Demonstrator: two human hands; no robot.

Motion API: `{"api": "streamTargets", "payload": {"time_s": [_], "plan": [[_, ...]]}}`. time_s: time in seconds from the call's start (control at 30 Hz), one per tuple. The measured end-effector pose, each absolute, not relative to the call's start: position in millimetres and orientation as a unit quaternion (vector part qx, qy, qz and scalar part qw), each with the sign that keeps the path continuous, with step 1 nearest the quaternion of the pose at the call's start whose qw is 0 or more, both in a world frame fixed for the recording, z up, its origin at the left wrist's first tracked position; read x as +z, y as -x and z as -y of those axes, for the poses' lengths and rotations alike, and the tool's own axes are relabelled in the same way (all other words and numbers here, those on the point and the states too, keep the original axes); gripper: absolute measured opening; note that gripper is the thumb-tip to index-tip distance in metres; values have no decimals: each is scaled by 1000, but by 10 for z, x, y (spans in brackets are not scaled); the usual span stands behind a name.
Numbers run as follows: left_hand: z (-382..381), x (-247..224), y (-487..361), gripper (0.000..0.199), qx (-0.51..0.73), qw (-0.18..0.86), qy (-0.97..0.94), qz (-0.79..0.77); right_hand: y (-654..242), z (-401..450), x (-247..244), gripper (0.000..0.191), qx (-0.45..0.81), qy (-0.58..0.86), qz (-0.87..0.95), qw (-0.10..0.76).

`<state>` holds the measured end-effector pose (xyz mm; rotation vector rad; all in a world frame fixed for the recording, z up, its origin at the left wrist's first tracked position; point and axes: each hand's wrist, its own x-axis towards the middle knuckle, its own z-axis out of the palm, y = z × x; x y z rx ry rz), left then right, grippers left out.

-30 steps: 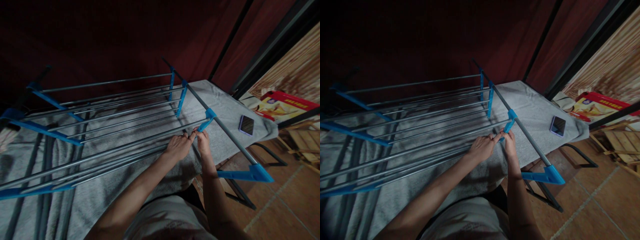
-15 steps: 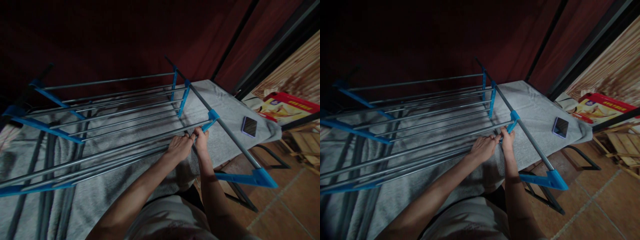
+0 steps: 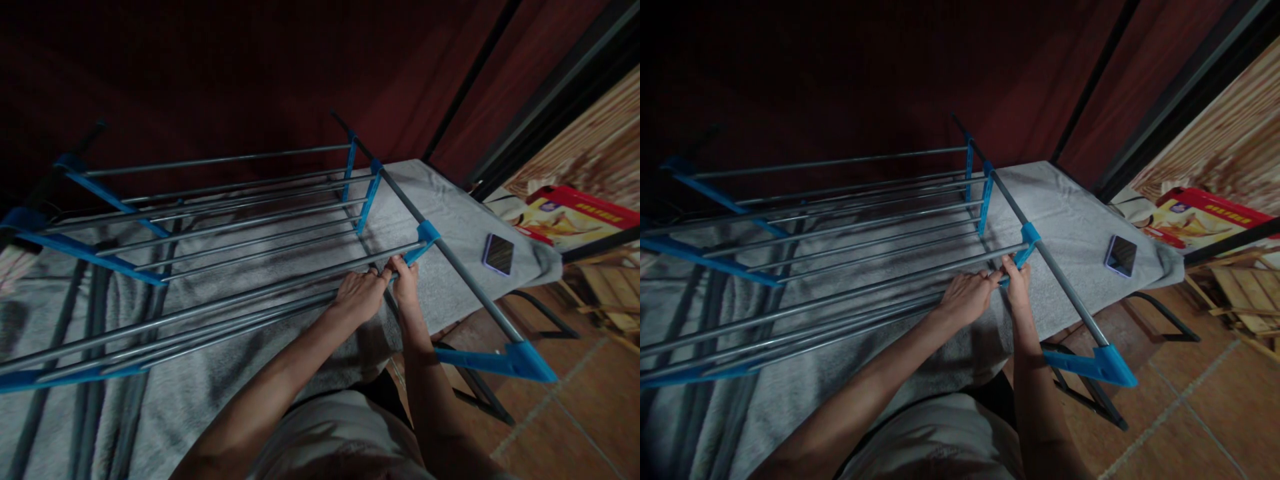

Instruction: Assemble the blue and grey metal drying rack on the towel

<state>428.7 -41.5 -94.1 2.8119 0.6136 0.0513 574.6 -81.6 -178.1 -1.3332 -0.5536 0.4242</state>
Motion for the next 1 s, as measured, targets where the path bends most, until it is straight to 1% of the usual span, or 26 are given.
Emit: {"api": "streamTargets", "payload": {"time_s": [0.17,0.3,0.6,0.7,0.87,1.0], "plan": [[409,-910,-4280,46,23,129,-969,-210,-5786,820,-1785,31,234,549,248,763],[397,-881,-4284,49,4,136,-968,-209,-5818,801,-1768,29,265,532,258,762],[385,-878,-4246,42,4,136,-967,-215,-5693,792,-1866,37,226,572,227,755],[389,-877,-4246,40,7,135,-965,-223,-5681,820,-1894,35,240,566,232,754],[400,-878,-4256,37,11,139,-964,-225,-5639,935,-1877,20,238,516,228,790],[388,-909,-4252,38,20,134,-967,-218,-5570,1015,-1890,26,261,484,244,799]]}}
